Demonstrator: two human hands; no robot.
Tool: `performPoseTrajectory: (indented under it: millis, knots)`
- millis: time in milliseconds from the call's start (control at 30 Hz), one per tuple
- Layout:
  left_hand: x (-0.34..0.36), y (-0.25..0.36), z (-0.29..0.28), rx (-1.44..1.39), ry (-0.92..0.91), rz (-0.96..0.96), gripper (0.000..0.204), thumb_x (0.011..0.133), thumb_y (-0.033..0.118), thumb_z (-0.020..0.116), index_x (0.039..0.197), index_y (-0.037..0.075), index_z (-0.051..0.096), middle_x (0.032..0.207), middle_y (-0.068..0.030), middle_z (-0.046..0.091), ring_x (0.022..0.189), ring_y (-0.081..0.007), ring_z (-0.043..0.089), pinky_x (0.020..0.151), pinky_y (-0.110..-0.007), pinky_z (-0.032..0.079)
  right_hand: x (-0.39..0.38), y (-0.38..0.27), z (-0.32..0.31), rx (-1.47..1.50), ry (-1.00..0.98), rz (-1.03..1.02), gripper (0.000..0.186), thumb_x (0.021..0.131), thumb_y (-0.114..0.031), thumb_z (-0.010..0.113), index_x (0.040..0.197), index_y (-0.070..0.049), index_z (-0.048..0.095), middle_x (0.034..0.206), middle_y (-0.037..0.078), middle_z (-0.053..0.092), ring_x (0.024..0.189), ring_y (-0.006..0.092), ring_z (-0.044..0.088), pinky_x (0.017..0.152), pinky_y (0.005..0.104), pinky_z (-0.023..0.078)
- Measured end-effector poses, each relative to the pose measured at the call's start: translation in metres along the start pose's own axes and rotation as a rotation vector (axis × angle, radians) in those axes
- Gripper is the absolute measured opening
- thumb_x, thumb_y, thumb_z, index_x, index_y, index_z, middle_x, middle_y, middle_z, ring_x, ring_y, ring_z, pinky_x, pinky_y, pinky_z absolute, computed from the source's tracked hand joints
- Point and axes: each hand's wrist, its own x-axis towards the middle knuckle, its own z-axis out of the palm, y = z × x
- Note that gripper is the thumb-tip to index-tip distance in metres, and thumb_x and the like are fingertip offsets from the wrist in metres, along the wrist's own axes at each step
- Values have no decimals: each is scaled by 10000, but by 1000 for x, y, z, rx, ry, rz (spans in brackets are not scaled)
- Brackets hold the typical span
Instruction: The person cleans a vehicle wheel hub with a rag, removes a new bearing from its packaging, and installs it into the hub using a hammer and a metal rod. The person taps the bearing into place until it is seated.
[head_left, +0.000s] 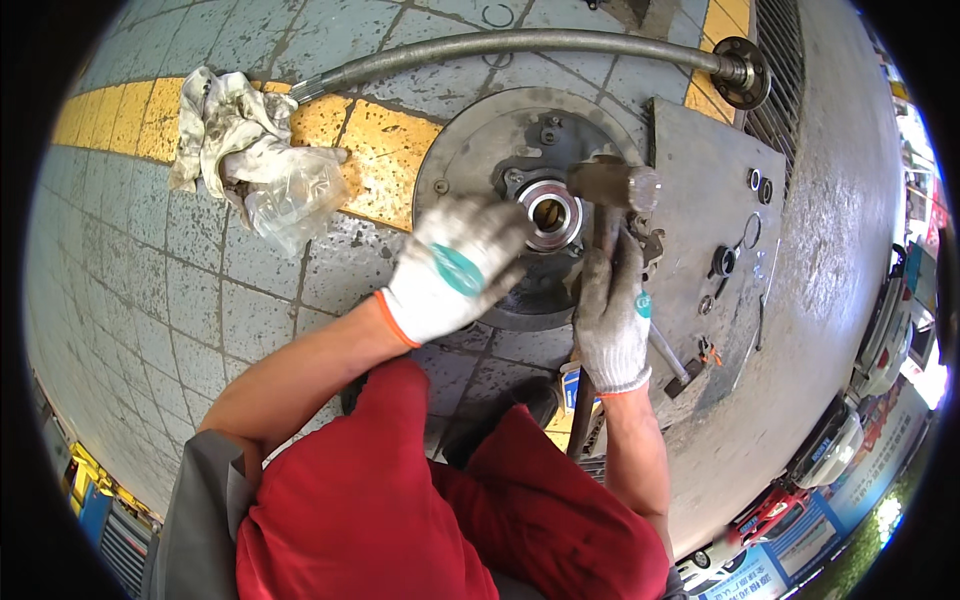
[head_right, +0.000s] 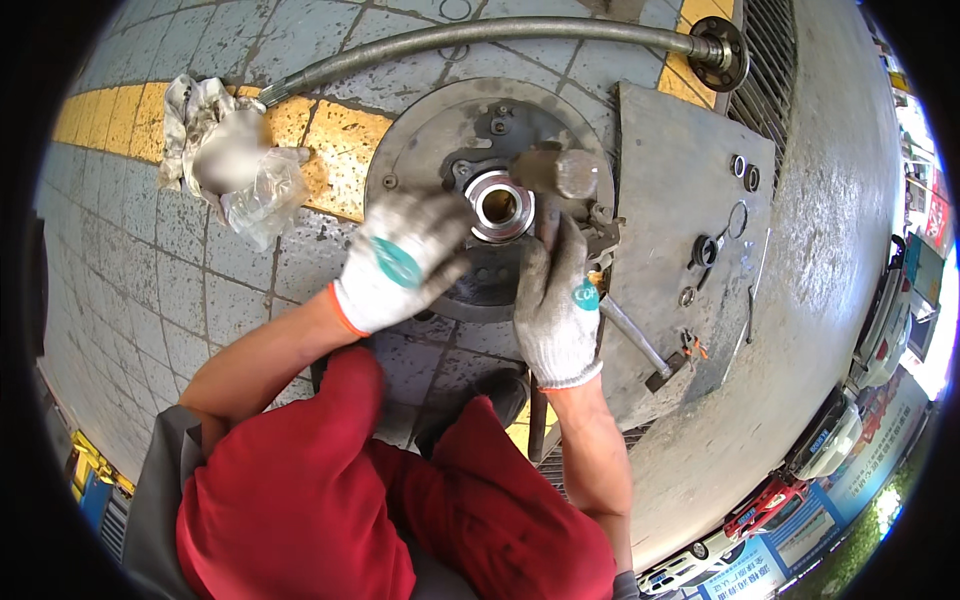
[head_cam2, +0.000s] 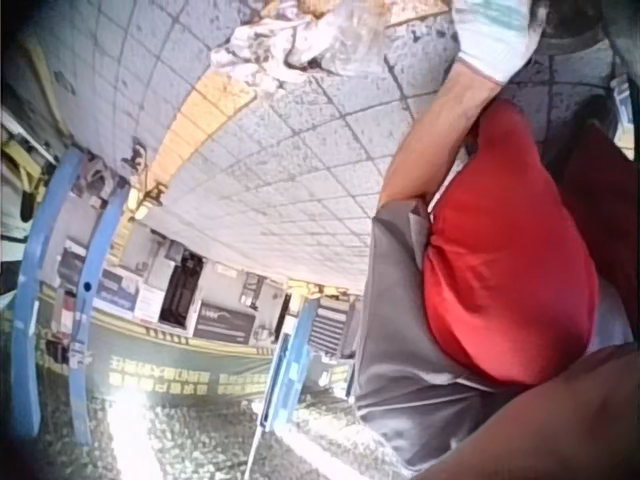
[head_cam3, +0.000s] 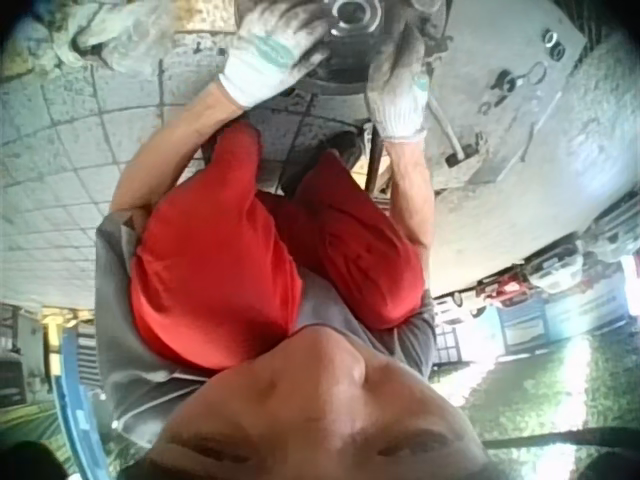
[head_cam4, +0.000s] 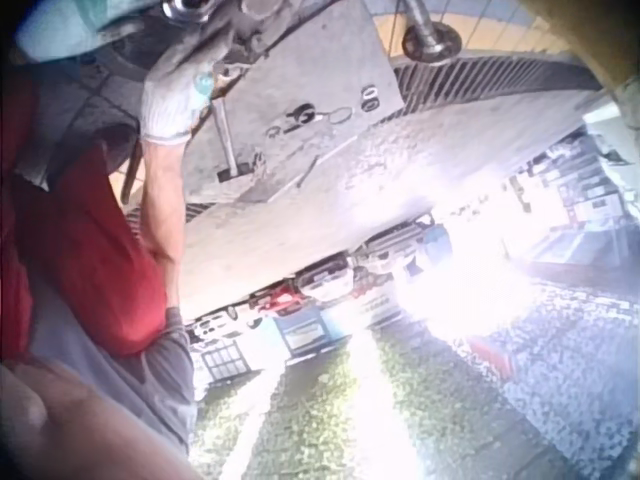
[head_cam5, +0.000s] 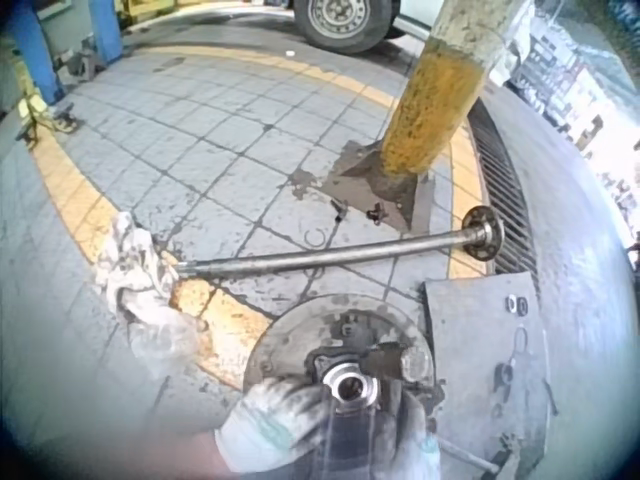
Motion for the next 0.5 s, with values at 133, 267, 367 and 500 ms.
performPoseTrajectory:
  millis: [133,267,367,500]
  knots:
    - [1,4,25,-8,44,44,491,906,296,817,1365,159,712,1383,-27,687,1241,-275,643,1044,-482,499,8,-7,12,-19,-55,-71,497,1161,-136,504,1633,18,471,1478,287,673,1263,466,719,1036,469,585]
    - [-1,3,27,8,27,27,416,910,266,818,1306,165,741,1369,-14,701,1273,-257,644,1040,-452,508,15,-14,2,-23,-48,-101,481,1137,-144,568,1575,43,505,1355,312,719,1071,463,772,875,473,633]
    - [-3,6,24,3,32,20,375,891,242,830,1250,161,758,1358,-17,714,1257,-249,654,1024,-437,523,7,-34,-24,72,109,-285,562,1149,-128,518,1662,41,360,1387,278,728,777,278,764,652,370,603]
    - [-7,5,24,17,48,25,400,874,241,838,1260,168,765,1358,-16,724,1243,-241,665,1034,-439,522,-5,-42,-32,247,291,-432,396,1164,-233,502,1459,31,493,946,151,708,608,177,598,530,303,470]
